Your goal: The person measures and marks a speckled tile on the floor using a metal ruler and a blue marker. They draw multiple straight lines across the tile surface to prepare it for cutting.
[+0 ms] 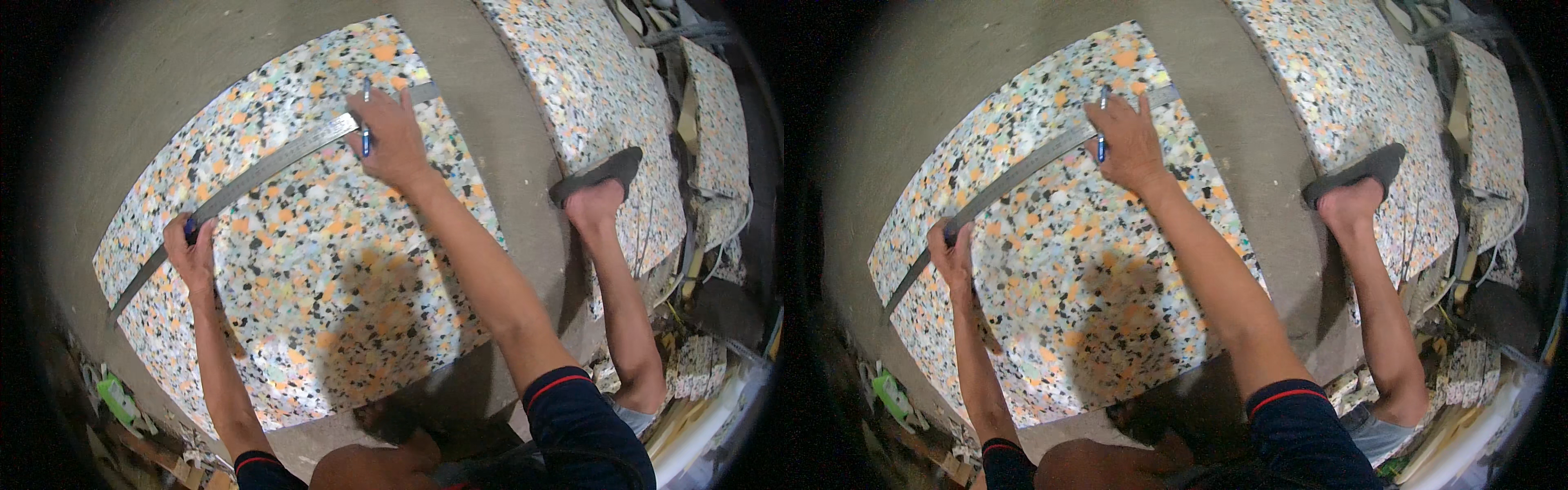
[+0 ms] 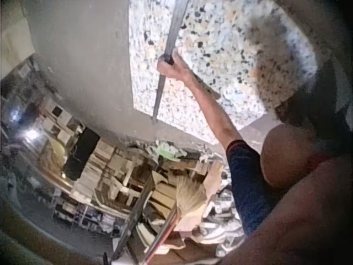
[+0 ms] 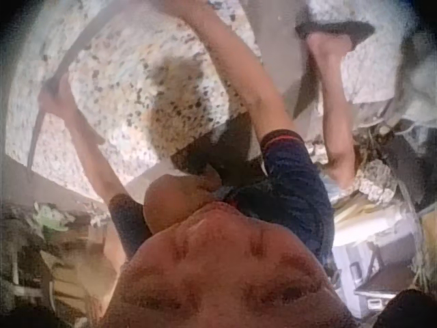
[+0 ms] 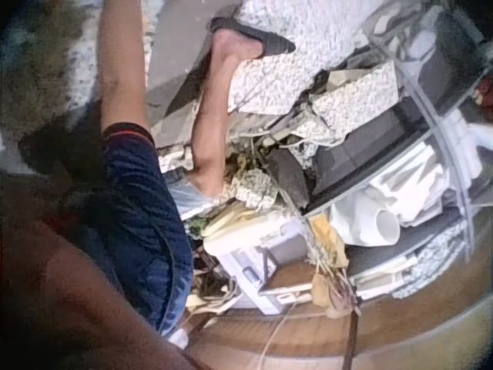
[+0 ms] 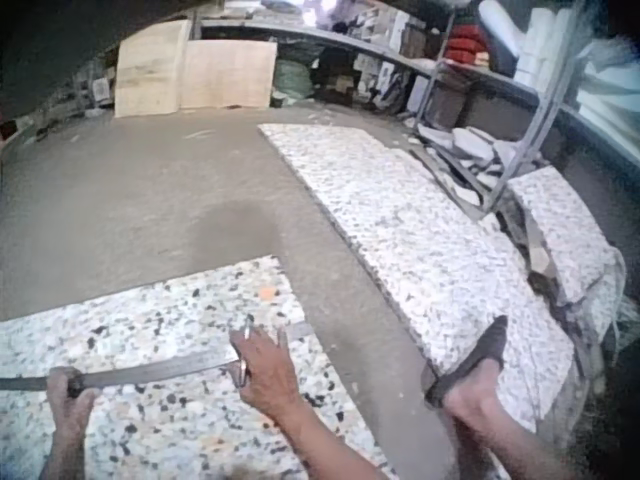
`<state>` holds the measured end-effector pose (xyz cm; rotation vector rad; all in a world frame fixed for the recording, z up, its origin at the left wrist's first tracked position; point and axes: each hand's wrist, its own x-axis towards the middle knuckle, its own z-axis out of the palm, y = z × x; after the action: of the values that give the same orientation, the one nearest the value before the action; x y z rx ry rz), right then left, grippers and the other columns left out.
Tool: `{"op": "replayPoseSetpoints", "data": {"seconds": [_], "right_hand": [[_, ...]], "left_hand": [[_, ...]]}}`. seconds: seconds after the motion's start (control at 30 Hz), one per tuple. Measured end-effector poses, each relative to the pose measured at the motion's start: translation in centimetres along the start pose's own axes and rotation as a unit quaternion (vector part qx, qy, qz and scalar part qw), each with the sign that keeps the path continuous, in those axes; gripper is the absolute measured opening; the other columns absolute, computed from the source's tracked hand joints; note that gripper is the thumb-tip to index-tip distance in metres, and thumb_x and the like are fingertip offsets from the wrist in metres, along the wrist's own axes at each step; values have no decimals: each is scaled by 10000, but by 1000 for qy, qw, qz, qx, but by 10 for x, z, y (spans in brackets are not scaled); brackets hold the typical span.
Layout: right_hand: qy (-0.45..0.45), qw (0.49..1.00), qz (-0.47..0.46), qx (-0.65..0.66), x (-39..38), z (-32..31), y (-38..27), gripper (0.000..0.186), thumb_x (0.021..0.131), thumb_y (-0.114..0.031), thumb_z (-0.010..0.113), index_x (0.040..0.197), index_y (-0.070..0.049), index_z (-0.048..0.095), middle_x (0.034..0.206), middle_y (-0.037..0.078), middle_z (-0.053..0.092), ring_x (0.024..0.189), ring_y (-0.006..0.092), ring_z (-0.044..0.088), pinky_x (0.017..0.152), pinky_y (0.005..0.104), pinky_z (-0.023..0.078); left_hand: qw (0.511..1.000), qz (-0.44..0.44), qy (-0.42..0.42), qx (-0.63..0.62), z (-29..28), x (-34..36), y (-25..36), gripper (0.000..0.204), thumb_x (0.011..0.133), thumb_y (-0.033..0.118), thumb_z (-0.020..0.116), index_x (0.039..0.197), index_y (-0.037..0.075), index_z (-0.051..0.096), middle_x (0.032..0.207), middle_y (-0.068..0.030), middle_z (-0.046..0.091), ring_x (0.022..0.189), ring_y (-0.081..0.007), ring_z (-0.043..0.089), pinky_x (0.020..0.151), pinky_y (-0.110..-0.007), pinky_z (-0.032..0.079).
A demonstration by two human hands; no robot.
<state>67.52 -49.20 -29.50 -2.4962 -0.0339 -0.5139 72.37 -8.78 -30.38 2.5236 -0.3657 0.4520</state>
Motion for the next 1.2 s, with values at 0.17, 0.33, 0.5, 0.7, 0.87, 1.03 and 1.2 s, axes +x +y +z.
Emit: {"op": "replayPoseSetpoints", "data": {"seconds": [0.17, 0.33, 0.5, 0.7, 0.87, 1.03, 1.2], "right_hand": [[-31, 996, 55, 67, 0, -11, 1, 514, 889, -59, 647, 1397, -89, 570, 1409, 182, 594, 1381, 387, 496, 1253, 601, 168], [34, 950, 136, 281, 24, -43, 28, 323, 997, -132, 525, 1273, -52, 674, 917, 83, 756, 900, 192, 725, 897, 369, 536], [-114, 954, 147, 236, 68, -69, 17, 350, 1032, -300, 629, 1261, -48, 706, 671, -74, 464, 621, 47, 483, 568, 246, 411], [-162, 908, 179, 342, 78, -27, 32, 326, 937, -369, 722, 1005, -52, 756, 784, -8, 666, 670, 105, 553, 632, 306, 454], [-149, 918, 150, 336, 74, -10, 28, 207, 977, -257, 686, 1029, -62, 729, 701, -49, 597, 602, 50, 467, 552, 268, 365], [-147, 916, 154, 341, 71, -3, 35, 239, 959, -283, 693, 994, -53, 747, 801, 18, 689, 721, 105, 596, 670, 318, 476], [-142, 922, 127, 337, 68, -2, 35, 264, 950, -293, 698, 970, -37, 758, 822, 46, 724, 726, 124, 640, 682, 325, 515]], "left_hand": [[999, 11, -3, -35, -7, 6, 15, 424, 772, 231, 898, 1056, -6, 690, 961, -131, 650, 877, -278, 609, 805, -367, 504], [1000, -7, -21, 5, -6, 8, 18, 443, 766, 272, 904, 1037, -12, 698, 915, -116, 638, 846, -270, 597, 776, -362, 502], [1000, -14, -14, -1, -8, 5, 16, 448, 759, 287, 906, 1014, -19, 702, 903, -114, 641, 842, -276, 596, 774, -370, 506], [1000, 14, -8, -3, -5, 8, 18, 438, 759, 287, 904, 1009, -14, 707, 909, -118, 660, 854, -277, 608, 783, -378, 514], [1000, 12, -11, 12, -4, 7, 15, 435, 756, 286, 904, 1002, -12, 706, 905, -119, 672, 867, -282, 617, 787, -382, 518], [1000, 20, -14, 17, -7, 8, 16, 437, 762, 297, 900, 1007, -12, 709, 903, -123, 672, 869, -288, 619, 792, -385, 517], [999, 18, -10, 34, -5, 7, 16, 441, 773, 304, 893, 1014, -17, 711, 911, -125, 669, 867, -292, 617, 796, -387, 514]]}}
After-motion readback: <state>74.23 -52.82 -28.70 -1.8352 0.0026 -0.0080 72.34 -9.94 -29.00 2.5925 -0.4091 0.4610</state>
